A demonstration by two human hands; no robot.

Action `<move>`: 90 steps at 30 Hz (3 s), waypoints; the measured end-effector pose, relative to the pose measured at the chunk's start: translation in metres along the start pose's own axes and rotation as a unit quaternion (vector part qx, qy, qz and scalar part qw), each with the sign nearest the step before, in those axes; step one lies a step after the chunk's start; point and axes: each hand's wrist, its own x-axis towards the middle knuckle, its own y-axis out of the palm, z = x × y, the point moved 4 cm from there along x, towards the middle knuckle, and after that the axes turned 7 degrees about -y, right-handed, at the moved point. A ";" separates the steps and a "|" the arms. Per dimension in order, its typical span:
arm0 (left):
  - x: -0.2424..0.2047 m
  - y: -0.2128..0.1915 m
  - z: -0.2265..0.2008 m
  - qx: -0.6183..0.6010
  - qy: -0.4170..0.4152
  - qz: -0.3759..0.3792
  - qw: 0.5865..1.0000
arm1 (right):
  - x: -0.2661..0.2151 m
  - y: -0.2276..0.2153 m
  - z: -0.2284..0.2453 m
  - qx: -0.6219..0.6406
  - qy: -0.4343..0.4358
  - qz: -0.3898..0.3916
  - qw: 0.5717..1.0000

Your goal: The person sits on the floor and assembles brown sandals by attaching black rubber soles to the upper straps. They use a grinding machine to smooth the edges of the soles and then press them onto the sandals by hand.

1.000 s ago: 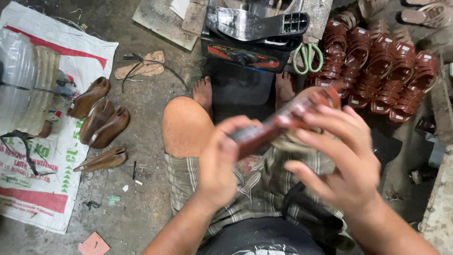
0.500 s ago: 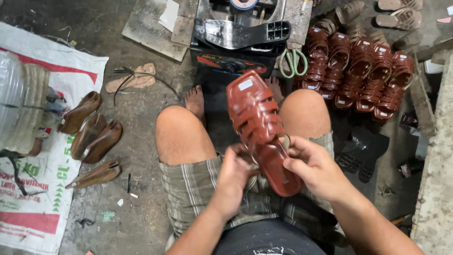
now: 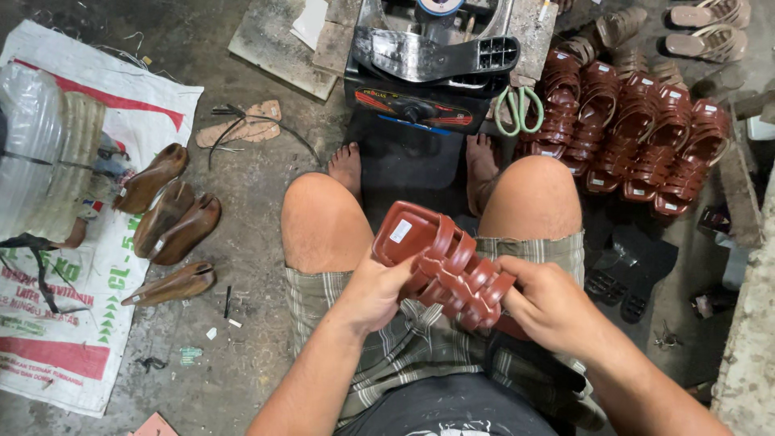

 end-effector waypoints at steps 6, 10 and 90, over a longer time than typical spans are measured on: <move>-0.008 0.002 -0.005 0.032 0.023 0.028 0.999 | -0.006 0.013 -0.011 0.189 -0.047 -0.013 0.981; -0.004 0.009 -0.004 -0.006 0.000 0.002 1.000 | -0.005 0.009 -0.019 0.146 -0.035 -0.038 0.988; -0.052 0.011 -0.037 0.524 0.135 0.105 0.834 | -0.075 0.035 -0.017 0.264 -0.208 0.018 0.942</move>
